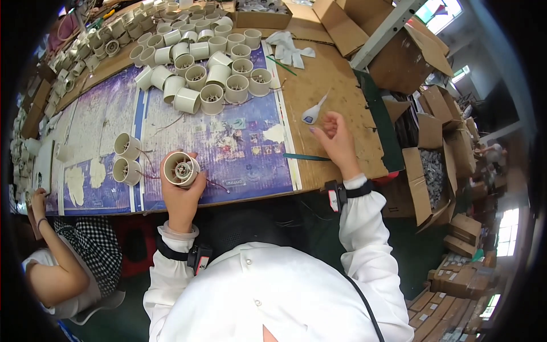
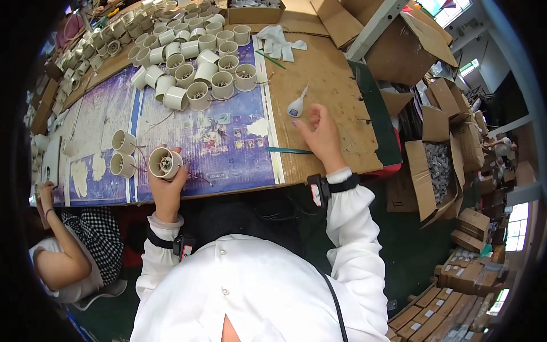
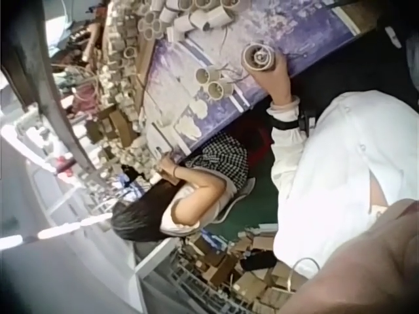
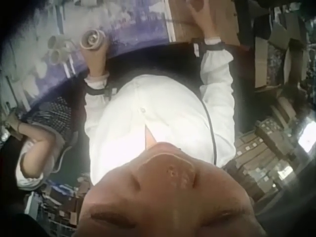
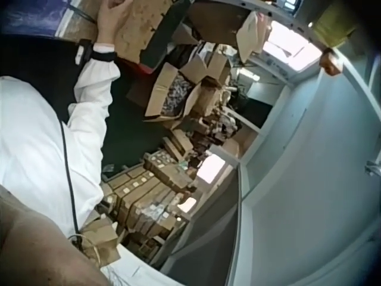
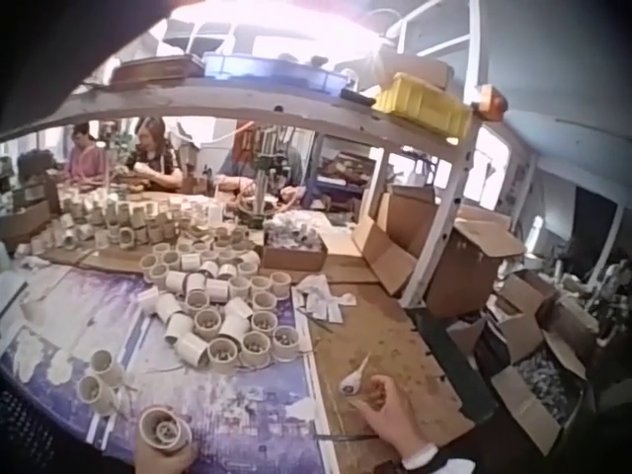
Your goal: The person uses tweezers to position wires inside a plastic housing, applies glue from a bottle, and wipes the exterior and their hands with a cloth. They then repeat the process by positioning wires in another housing and wiping it clean.
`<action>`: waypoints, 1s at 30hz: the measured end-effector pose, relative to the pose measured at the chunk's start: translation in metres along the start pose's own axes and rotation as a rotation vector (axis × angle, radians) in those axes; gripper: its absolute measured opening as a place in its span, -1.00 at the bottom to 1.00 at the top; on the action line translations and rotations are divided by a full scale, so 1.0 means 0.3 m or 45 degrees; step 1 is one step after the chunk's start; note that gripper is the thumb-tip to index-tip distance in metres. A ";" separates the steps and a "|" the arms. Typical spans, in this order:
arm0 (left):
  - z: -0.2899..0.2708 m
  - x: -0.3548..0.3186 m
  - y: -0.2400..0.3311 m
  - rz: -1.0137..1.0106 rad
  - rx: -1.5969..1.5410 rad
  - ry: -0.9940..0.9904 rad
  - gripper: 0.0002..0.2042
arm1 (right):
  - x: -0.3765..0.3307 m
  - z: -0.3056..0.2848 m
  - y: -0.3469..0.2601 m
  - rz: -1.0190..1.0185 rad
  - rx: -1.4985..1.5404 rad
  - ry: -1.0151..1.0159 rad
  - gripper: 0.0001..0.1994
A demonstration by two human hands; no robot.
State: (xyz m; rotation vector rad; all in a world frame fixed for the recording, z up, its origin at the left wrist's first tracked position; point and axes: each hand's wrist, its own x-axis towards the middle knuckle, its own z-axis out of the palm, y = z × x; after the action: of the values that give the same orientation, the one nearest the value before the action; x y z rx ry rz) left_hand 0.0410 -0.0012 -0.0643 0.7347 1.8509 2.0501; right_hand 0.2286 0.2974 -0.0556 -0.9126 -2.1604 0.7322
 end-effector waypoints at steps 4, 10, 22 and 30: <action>-0.013 0.001 0.000 -0.007 0.004 0.024 -0.44 | 0.035 0.045 0.039 0.050 0.073 -0.101 -0.69; -0.070 0.011 0.005 0.039 0.075 0.123 -0.43 | 0.014 0.095 -0.012 0.011 0.400 -0.339 -0.72; -0.034 0.087 0.049 0.229 0.155 0.225 -0.43 | -0.214 0.184 -0.366 0.541 1.361 -0.813 -0.76; -0.047 0.073 0.045 0.074 -0.059 0.212 -0.42 | -0.259 0.186 -0.383 0.542 1.362 -0.780 -0.75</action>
State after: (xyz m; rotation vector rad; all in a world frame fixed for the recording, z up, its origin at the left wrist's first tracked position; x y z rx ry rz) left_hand 0.0168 -0.0034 -0.0476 0.6299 1.8817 2.2448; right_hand 0.1827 0.1563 -0.0374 -0.5605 -1.5661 2.3045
